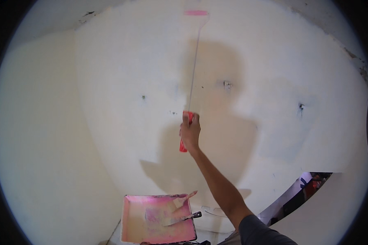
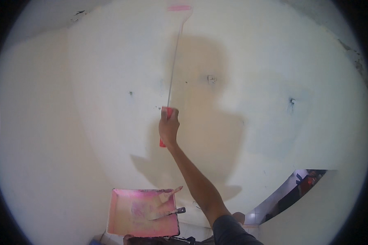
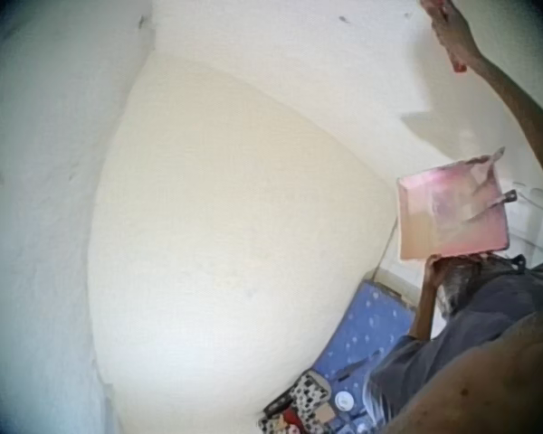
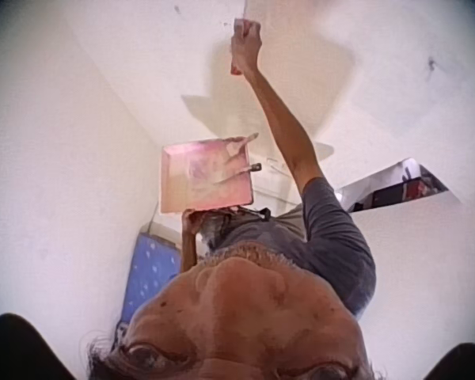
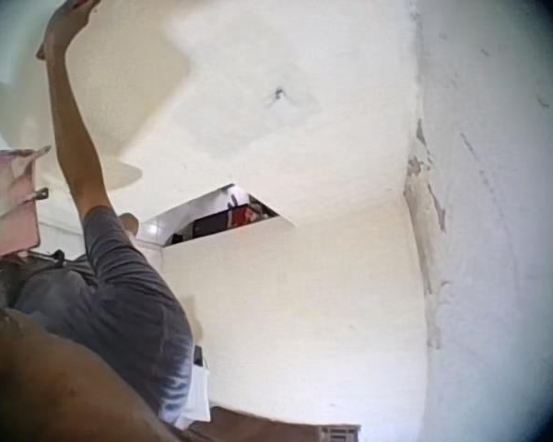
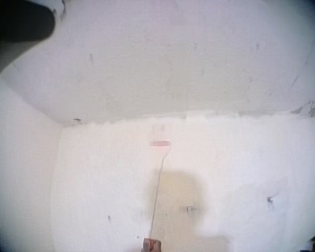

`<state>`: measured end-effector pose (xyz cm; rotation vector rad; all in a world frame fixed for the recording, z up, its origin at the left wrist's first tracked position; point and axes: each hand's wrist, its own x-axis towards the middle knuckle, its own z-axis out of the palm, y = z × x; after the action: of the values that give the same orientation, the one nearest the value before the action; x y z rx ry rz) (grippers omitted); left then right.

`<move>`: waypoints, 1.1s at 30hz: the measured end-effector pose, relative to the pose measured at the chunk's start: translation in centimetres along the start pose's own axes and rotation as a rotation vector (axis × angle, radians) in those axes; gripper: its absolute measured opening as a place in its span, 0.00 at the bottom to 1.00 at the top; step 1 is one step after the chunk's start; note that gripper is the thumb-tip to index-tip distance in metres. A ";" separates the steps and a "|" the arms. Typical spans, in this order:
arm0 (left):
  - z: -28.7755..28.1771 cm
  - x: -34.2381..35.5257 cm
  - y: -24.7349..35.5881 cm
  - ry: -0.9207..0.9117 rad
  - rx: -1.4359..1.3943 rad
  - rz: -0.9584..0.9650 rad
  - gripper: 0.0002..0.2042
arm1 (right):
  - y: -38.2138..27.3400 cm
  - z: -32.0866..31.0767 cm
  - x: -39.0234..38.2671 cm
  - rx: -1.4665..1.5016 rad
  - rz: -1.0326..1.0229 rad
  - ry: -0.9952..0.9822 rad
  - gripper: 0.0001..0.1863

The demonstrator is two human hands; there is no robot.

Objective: The person paints an interior wall using a roller and a brush, applying paint from a tray.

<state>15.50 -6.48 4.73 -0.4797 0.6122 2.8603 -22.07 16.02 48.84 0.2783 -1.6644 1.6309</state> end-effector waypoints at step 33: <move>6.1 -1.6 0.9 -0.035 -0.044 0.011 0.27 | 4.2 -4.0 -27.2 -0.077 0.338 0.004 0.18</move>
<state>15.11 -4.88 10.92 -0.4335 0.5489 2.8909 -4.95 10.76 27.61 -0.0491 -1.8412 1.8015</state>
